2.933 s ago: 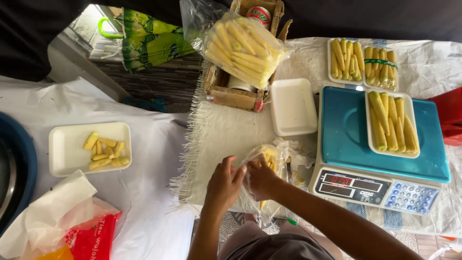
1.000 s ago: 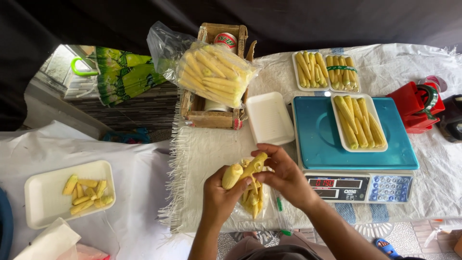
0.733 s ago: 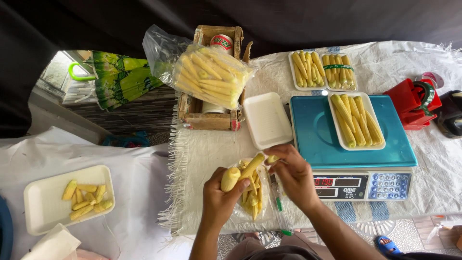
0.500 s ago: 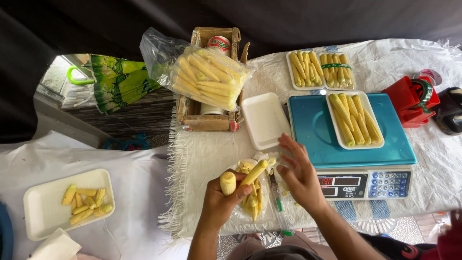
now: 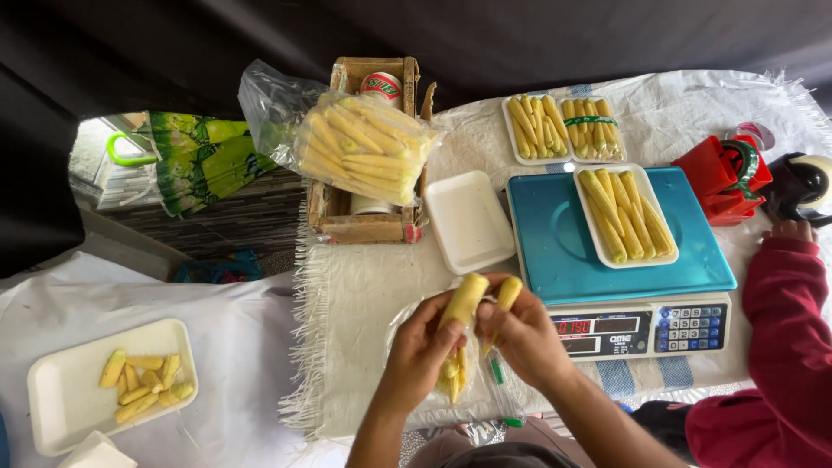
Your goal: Trimming and packing baby corn into trays using a knife and a digital scale for weighing.
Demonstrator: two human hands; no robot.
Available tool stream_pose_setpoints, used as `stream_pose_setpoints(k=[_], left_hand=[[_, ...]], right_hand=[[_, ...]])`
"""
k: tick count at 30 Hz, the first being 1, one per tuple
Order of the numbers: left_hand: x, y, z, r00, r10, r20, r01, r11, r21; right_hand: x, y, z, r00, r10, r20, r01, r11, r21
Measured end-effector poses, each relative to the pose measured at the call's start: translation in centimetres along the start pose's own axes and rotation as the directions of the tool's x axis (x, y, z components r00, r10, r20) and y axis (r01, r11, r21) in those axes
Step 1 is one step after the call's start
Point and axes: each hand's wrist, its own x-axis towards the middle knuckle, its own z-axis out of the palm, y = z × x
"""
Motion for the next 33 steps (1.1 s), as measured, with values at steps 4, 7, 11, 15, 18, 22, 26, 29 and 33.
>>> stream_pose_setpoints(k=[4,7,11,15,18,22,26,29,33], left_hand=[[-0.2,-0.3,1.4,0.962,0.248,-0.116,-0.249,0.969,0.006],[-0.8,-1.9,0.6,0.919,0.329,-0.216,-0.291,0.937,0.192],[-1.9,-3.6,-1.5,0.913,0.255,-0.317,-0.239,0.967,0.089],[-2.0,-3.1,-3.4,0.79,0.142,-0.596,0.18,0.876,0.447],[-1.9,-3.1,-5.3,0.823,0.281,-0.494,0.281,0.555,0.783],[-1.1,-0.4,-3.4,0.88,0.425,-0.211,0.02,0.411,0.911],[0.0,1.0,0.8,0.858,0.509,-0.073,-0.324,0.645,0.692],[1.0,-0.2,2.5,0.856,0.499,-0.132,-0.35,0.749,0.563],[2.2,-1.2,3.1,0.903,-0.054,-0.426,-0.016,0.987,-0.159]], right_hand=[[0.4,0.5,0.2,0.994,0.042,-0.098,-0.041,0.999,0.015],[1.3,-0.4,-0.3,0.991,-0.052,-0.127,0.071,0.986,0.153],[2.0,-1.5,-1.8,0.958,-0.066,-0.279,0.121,0.975,0.185],[1.9,-1.5,-2.0,0.954,-0.048,-0.297,0.119,0.966,0.228],[1.8,-1.3,-1.8,0.959,0.008,-0.283,0.076,0.956,0.284],[1.9,-1.7,-1.9,0.965,0.037,-0.259,0.056,0.938,0.341],[1.4,-1.7,-2.4,0.959,0.114,-0.258,0.001,0.914,0.406],[1.1,-1.4,-3.0,0.966,0.125,-0.224,-0.027,0.918,0.395],[0.3,-0.9,-5.3,0.982,0.057,-0.183,0.018,0.922,0.387]])
